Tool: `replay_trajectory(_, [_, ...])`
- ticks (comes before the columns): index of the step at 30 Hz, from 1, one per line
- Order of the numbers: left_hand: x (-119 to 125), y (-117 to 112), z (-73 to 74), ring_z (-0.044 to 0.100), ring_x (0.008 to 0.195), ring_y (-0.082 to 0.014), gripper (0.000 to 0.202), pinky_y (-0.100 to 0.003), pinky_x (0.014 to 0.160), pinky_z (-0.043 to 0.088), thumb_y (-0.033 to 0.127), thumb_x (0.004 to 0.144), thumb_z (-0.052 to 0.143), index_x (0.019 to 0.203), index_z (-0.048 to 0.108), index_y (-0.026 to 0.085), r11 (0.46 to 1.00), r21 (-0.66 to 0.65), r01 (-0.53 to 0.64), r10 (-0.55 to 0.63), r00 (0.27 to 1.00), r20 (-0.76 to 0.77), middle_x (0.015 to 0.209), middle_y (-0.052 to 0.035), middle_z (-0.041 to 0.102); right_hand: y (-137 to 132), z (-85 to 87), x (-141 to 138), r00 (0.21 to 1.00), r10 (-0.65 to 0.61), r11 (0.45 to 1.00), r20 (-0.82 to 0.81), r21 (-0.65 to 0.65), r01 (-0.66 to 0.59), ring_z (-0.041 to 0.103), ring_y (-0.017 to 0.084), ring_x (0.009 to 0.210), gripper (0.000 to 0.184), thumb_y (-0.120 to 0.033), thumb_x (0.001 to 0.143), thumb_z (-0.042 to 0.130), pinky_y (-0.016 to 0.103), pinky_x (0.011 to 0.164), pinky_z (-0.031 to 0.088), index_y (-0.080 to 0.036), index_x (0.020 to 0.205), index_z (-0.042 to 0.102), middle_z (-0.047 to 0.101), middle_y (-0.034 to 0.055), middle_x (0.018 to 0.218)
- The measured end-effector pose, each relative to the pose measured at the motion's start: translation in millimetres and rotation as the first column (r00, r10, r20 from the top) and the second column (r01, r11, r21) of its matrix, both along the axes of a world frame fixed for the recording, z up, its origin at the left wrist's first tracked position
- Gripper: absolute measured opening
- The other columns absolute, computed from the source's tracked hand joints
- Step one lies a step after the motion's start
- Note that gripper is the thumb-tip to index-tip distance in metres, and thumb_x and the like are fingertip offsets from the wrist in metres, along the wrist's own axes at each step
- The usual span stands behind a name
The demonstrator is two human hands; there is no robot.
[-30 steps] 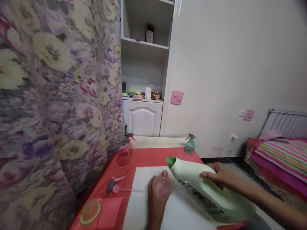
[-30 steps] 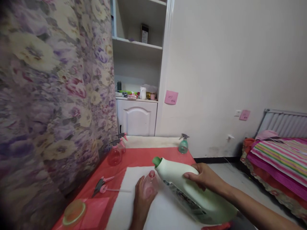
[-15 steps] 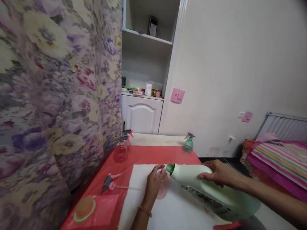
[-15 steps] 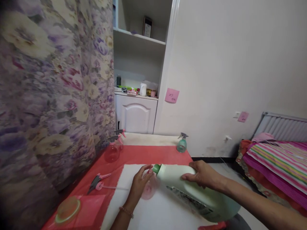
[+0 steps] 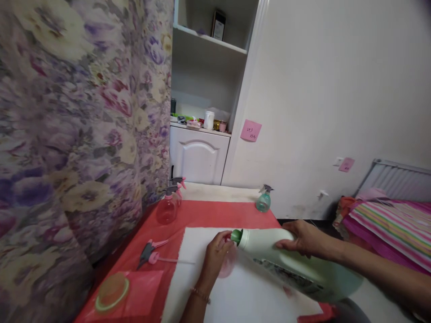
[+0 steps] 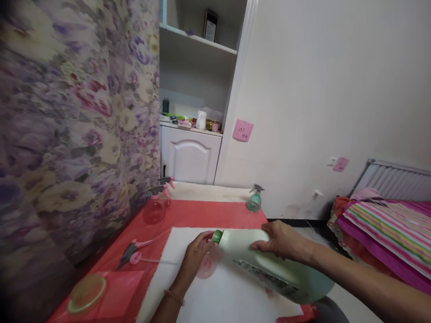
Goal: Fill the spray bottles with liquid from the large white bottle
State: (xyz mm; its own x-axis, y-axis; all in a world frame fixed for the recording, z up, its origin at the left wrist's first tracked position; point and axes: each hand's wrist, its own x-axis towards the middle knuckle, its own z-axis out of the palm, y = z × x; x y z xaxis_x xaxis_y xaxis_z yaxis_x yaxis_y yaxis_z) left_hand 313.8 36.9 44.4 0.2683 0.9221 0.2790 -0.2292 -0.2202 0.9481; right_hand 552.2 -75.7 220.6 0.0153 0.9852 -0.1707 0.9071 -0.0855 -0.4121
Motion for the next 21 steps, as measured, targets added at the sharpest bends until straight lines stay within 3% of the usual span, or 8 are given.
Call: replay_trajectory(21, [0,1,0.2,0.065,0.092,-0.0212,0.021,-0.030,0.085,0.047,0.028,0.079,0.062,0.097,0.069,0.019,0.998,0.062,0.018,-0.017,1.000,-0.018,0.094,-0.0053,0.072,8,25.5,-2,0.991,0.071,0.996,0.114,-0.065,-0.063,0.057,0.014,0.048,0.052,-0.069,0.074,0.063,0.021,0.042,0.037,-0.019,0.087,0.064,0.061,-0.0004,0.057])
